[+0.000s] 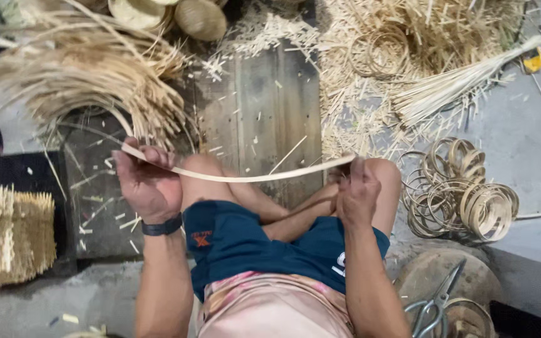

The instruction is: The person sits on the floor and weaves thin bamboo strips into circular rings. They repeatedly bend, interlock, and trim the strips using shears, then place the finished rings into a pile.

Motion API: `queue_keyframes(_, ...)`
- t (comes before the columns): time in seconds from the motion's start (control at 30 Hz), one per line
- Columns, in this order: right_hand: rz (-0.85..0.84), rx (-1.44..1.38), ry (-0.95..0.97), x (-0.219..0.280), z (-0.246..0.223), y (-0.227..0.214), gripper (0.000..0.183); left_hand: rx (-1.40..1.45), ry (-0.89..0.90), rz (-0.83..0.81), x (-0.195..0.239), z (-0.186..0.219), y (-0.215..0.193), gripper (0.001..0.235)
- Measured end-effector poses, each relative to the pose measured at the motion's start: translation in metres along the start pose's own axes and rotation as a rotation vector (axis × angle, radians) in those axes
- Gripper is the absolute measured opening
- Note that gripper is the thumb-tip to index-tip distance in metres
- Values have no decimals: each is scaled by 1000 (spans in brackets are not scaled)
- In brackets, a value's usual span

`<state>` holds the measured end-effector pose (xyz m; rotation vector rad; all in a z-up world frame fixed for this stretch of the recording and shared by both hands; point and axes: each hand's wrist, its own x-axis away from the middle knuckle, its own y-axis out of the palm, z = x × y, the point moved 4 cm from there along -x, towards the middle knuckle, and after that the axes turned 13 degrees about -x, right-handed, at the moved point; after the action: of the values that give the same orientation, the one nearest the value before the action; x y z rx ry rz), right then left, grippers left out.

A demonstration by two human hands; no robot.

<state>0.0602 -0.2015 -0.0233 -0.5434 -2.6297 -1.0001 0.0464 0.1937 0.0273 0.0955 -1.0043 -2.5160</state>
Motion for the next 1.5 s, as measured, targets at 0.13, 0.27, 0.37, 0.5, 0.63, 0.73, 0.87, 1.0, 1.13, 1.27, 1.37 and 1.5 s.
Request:
queue_keyframes(0.13, -280, -293, 222, -4, 31, 36, 26, -30, -128, -343, 30, 9, -12, 31)
queue_keyframes(0.27, -577, -269, 575, 6, 85, 68, 26, -325, -302, -316, 48, 18, -39, 26)
queue_keyframes(0.37, -720, 1, 655, 23, 125, 88, 29, -795, -421, -279, 55, 27, -56, 24)
queue_keyframes(0.5, -844, 442, 500, 30, 141, 112, 34, -1202, -466, -253, 65, 29, -61, 32)
queue_keyframes(0.63, -854, 532, 380, 35, 130, 130, 33, -1255, -421, -265, 66, 15, -55, 38)
queue_keyframes(0.73, -678, 371, 333, 41, 127, 139, 22, -1086, -390, -162, 62, 9, -60, 33)
queue_keyframes(0.87, -533, 227, 181, 54, 125, 143, 8, -605, -451, -213, 61, 15, -74, 24)
queue_keyframes(1.0, -904, 572, -264, 77, 106, 156, 22, -521, -603, -273, 57, 26, -79, 23)
queue_keyframes(1.13, -1186, 781, -373, 87, 93, 165, 45, -1085, -591, -374, 44, 39, -71, 25)
queue_keyframes(1.27, -1411, 893, -566, 95, 80, 180, 52, -1312, -718, -414, 33, 40, -49, 28)
queue_keyframes(1.37, -1443, 928, -614, 102, 78, 185, 53, -1306, -774, -506, 23, 35, -34, 30)
queue_keyframes(1.5, -1476, 937, -627, 109, 81, 190, 52, -1289, -858, -509, 18, 28, -27, 32)
